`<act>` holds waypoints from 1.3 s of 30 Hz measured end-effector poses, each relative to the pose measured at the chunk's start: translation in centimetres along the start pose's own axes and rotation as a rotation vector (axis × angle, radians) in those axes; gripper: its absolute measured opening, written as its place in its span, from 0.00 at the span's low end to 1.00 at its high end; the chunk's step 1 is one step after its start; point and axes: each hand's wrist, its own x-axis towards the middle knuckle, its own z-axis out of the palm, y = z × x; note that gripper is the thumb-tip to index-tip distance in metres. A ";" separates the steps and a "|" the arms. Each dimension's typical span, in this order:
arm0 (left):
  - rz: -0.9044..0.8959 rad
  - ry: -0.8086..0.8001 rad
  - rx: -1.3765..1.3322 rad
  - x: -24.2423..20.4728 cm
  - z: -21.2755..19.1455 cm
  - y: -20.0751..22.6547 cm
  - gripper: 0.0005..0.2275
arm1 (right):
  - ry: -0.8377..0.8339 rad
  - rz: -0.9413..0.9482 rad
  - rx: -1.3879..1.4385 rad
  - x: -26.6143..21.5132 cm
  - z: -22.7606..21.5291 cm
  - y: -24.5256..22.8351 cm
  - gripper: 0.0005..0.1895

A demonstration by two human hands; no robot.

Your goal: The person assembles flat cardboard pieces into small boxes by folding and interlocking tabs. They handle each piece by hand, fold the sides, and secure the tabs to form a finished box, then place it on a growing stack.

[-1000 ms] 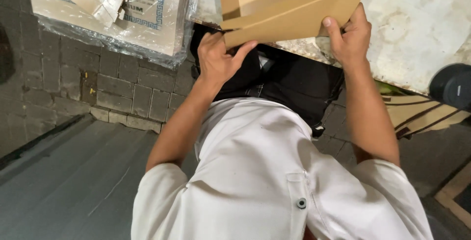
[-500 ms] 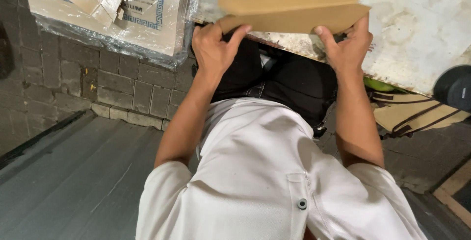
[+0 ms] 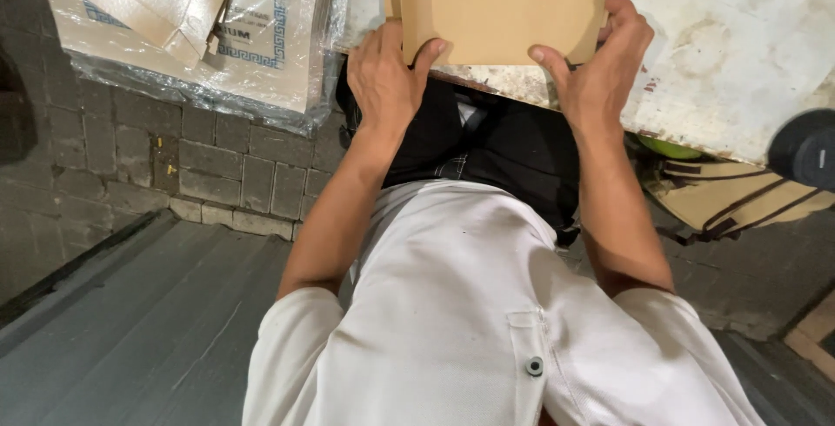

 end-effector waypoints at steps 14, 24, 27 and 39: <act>0.246 -0.043 -0.800 -4.0 -4.5 -2.1 0.05 | -0.050 -0.227 0.329 -3.2 -4.5 1.1 0.31; 0.091 -0.376 -0.794 -4.2 -7.6 -1.6 0.06 | -0.380 -0.511 0.005 -0.8 -4.3 5.1 0.43; 0.370 -0.229 -0.429 -2.7 -9.2 -1.3 0.08 | -0.394 -0.346 0.537 -1.5 -2.2 8.9 0.35; 0.699 -0.146 -0.397 1.0 -3.3 -2.0 0.13 | -0.205 -0.312 0.117 -1.8 -1.1 9.1 0.12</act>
